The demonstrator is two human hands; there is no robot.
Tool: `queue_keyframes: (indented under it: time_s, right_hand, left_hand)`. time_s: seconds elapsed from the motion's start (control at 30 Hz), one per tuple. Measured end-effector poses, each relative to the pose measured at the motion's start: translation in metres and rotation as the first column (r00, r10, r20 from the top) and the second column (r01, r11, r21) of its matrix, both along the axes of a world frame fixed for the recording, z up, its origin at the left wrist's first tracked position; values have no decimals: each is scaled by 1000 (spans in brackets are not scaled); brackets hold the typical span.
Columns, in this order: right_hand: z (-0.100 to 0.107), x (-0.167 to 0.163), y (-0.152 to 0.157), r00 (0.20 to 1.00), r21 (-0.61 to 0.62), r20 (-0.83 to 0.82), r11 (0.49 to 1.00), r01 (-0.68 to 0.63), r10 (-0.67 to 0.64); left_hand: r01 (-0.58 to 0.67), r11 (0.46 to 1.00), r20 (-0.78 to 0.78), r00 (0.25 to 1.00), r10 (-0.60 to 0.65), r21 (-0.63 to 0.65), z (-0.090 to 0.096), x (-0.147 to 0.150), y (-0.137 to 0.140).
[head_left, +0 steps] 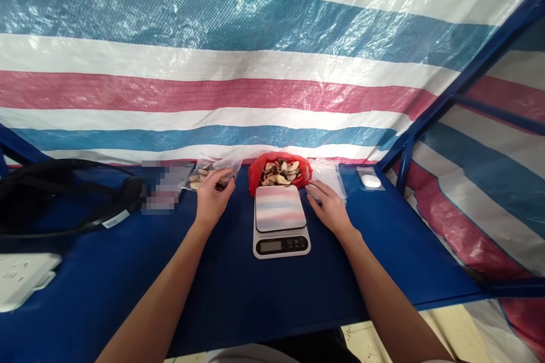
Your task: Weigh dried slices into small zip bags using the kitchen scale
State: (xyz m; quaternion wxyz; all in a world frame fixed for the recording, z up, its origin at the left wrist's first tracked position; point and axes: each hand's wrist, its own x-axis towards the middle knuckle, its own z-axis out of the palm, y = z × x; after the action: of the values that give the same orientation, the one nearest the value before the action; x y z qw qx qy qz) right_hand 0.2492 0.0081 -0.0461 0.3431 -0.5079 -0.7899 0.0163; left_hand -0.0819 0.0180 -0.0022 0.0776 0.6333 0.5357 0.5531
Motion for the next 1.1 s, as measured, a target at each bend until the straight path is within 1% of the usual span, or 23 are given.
queue_keyframes:
  time_s: [0.07,0.13,0.2,0.27,0.33,0.4,0.5,0.6,0.7,0.77,0.83,0.93,1.03,1.1]
  right_hand:
    - [14,-9,-3,996,15,-81,999,-39,40]
    - [30,-22,-4,982,-3,-168,996,-88,86]
    - [44,-39,-3,956,-26,-267,991,-131,119]
    - [52,-56,1,916,-39,-375,985,-171,144]
    - [52,-71,7,848,-46,-506,977,-210,158]
    - [46,-83,14,756,-63,-640,970,-235,141]
    - [35,-91,19,623,-119,-774,940,-320,114]
    - [33,-92,18,521,-124,-846,910,-396,111]
    - [37,-89,15,444,-101,-889,896,-432,113]
    - [40,-88,14,428,-120,-900,896,-427,83]
    - [41,-87,13,435,-162,-900,899,-407,35]
    - [41,-85,12,467,-240,-883,893,-381,-38]
    - [42,-83,11,499,-294,-862,890,-350,-88]
    - [43,-83,11,500,-320,-858,886,-336,-120]
  left_hand:
    - [56,997,150,988,-47,-57,11,8,-2]
    - [160,982,328,937,-119,-98,21,18,-3]
    - [298,949,504,839,-208,-104,29,28,-3]
    - [437,894,649,710,-273,-102,31,39,-5]
    - [542,835,763,578,-291,-92,28,48,-9]
    - [608,791,833,472,-289,-71,21,55,-13]
    - [671,740,877,382,-290,-47,14,58,-20]
    - [715,698,902,330,-279,-46,12,57,-24]
    - [732,679,919,309,-246,-65,14,56,-26]
    - [733,674,923,313,-225,-84,15,55,-27]
    - [730,675,919,332,-212,-108,15,54,-27]
    - [703,694,888,406,-217,-153,13,52,-26]
    - [657,727,817,521,-246,-200,11,47,-22]
    - [607,766,753,601,-268,-212,12,41,-20]
